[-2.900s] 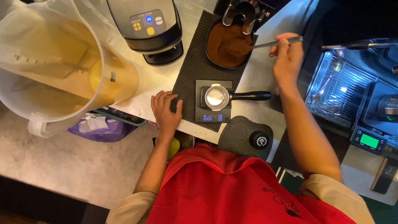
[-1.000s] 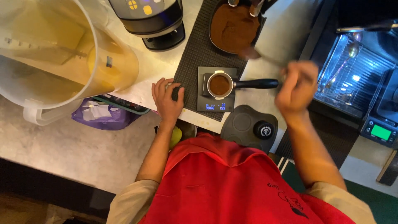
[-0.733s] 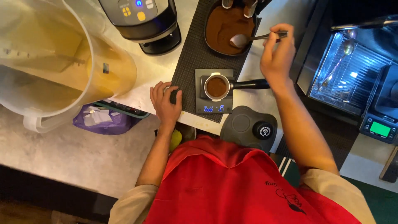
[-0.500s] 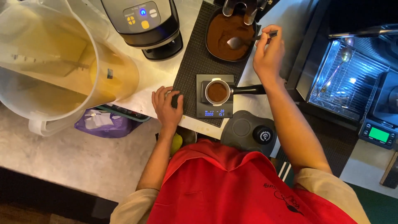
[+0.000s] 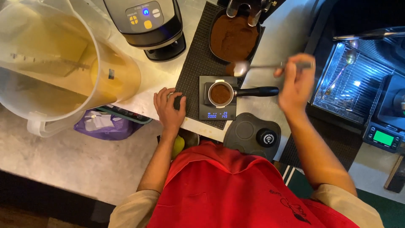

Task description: Preparing an espresso shot by grinding coffee, weighing the dose, tamping, and operating the espresso machine.

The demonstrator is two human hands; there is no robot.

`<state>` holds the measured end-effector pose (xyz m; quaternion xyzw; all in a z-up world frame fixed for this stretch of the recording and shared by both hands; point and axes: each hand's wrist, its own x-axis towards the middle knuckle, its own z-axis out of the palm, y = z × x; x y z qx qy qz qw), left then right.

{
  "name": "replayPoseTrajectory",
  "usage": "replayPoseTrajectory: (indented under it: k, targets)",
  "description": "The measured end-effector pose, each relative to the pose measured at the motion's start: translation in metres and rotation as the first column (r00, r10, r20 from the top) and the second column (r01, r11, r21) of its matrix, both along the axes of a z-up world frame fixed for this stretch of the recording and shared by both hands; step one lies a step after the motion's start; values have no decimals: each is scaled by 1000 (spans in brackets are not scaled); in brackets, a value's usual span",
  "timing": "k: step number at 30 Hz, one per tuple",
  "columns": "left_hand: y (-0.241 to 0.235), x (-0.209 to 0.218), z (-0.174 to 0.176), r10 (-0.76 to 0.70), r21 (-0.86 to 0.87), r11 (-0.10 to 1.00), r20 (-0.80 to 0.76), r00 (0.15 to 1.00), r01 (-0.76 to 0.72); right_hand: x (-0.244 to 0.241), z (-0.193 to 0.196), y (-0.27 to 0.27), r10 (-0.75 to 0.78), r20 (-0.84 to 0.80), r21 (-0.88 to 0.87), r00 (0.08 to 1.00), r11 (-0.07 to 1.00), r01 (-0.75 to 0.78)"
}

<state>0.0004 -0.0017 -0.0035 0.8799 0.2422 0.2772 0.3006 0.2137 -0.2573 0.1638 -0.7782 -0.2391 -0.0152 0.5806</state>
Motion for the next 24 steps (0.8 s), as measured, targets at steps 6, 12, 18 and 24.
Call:
replayPoseTrajectory:
  k: [6, 12, 18, 24]
  targets:
    - [2, 0, -17, 39, 8, 999, -34, 999, -38, -34, -45, -44, 191, 638, -149, 746, 981, -123]
    - [1, 1, 1, -4, -2, 1000, -2, 1000, 4, 13, -20, -13, 23, 320, -118, 947, 993, 15]
    - [-2, -1, 6, -9, -10, 1000, -7, 1000, 9, 54, -57, 32, -97, 221, -146, 970, 980, 132]
    - [0, 2, 4, 0, 13, 1000, 2, 1000, 0, 69, -78, 50, -126, 207, -195, 970, 966, 167]
